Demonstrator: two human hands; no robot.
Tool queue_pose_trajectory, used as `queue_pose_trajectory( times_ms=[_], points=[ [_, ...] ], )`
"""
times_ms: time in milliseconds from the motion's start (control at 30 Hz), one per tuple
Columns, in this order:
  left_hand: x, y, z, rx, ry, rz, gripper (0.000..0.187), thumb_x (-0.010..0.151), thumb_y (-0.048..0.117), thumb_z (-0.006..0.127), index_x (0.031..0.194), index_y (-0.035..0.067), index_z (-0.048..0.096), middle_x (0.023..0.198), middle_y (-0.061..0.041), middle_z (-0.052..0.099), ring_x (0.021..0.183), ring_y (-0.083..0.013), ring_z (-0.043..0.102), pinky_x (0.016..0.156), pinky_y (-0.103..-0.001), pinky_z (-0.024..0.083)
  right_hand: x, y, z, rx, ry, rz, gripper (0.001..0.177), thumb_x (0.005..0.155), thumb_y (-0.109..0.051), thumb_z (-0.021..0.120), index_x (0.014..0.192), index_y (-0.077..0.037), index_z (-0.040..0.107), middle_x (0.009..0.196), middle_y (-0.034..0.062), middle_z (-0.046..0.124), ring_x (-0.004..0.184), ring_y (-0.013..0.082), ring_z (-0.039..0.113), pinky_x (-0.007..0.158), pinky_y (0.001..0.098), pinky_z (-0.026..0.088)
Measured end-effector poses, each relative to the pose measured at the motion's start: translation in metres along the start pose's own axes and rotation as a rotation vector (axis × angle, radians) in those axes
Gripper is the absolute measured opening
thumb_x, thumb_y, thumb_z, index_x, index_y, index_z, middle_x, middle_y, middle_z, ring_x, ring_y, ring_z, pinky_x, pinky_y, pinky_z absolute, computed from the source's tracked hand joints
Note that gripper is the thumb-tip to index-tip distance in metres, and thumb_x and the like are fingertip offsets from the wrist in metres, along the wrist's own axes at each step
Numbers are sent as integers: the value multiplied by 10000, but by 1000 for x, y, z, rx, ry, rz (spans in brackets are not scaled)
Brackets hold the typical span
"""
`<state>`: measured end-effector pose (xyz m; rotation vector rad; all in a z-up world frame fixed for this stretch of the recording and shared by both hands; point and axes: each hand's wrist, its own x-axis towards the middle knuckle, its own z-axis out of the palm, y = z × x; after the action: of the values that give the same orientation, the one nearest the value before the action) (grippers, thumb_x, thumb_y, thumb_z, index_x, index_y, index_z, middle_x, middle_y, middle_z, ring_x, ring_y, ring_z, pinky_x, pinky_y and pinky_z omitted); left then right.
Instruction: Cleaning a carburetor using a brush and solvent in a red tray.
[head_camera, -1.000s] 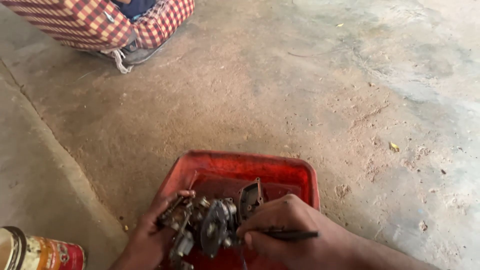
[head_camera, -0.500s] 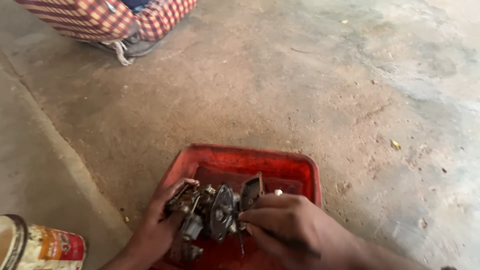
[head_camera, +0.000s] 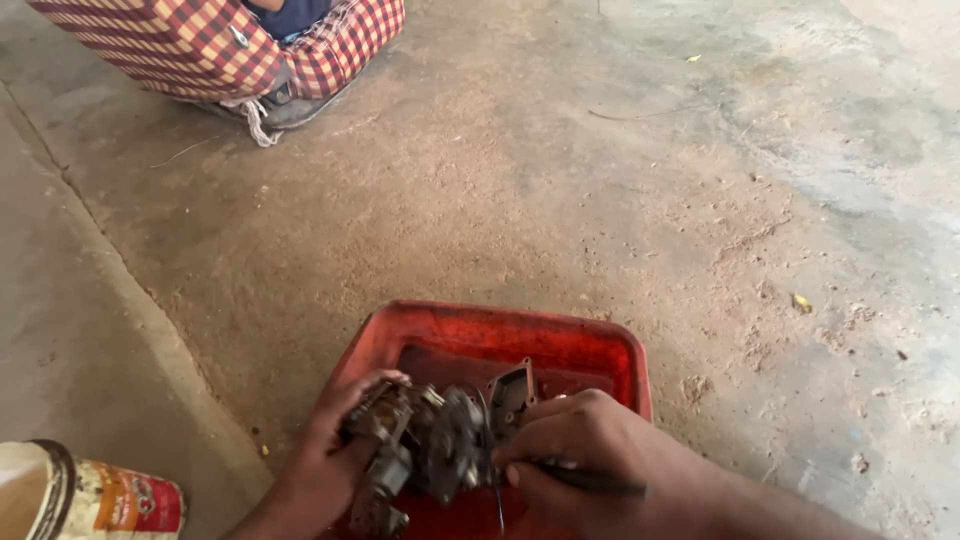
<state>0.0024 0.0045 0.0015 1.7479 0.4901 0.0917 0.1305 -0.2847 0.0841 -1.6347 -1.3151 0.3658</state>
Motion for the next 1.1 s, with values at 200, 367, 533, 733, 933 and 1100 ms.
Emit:
queue_pose_trajectory(
  times_ms=[200,367,533,733,933,1100],
  points=[
    [-3,-9,6,194,28,186,556,849,-70,593,1371,121,606,1232,-84,690,1131,-192,650,957,-340,526,7,4,1,215,1,296,214,968,-157,648,1041,-1,775,928,133,782,848,237,750,747,335,623],
    [1,-6,9,345,22,208,615,789,-36,661,1380,118,591,1271,-116,638,1226,-203,629,1024,-340,477,14,7,-6,-180,-534,819,338,1025,-286,579,924,-18,757,805,144,766,656,256,701,615,383,570],
    [-9,-6,12,480,169,127,527,795,62,746,1299,110,599,1242,-102,643,1193,-175,634,1000,-331,498,19,1,-18,21,-490,753,217,998,-254,609,1047,-134,783,874,36,789,722,133,748,648,321,639],
    [-2,-29,2,298,83,158,517,812,81,784,1295,86,603,1236,-97,672,1179,-197,658,1005,-343,505,26,8,-55,-198,-177,861,230,969,-261,612,1002,-134,800,811,56,782,701,139,756,685,307,619],
    [1,-15,-22,331,-194,-58,839,727,87,824,1488,166,478,1329,-99,649,1267,-234,621,1102,-388,475,13,31,-46,-279,-96,722,199,980,-229,607,1034,-150,781,873,6,785,740,146,738,695,309,606],
    [-4,55,3,807,-315,-282,1169,679,442,923,1622,284,251,1582,-128,252,1464,-369,318,1171,-566,394,7,38,-30,-311,-324,429,220,965,-183,577,946,-108,782,827,49,783,726,116,720,748,280,569]
  ],
)
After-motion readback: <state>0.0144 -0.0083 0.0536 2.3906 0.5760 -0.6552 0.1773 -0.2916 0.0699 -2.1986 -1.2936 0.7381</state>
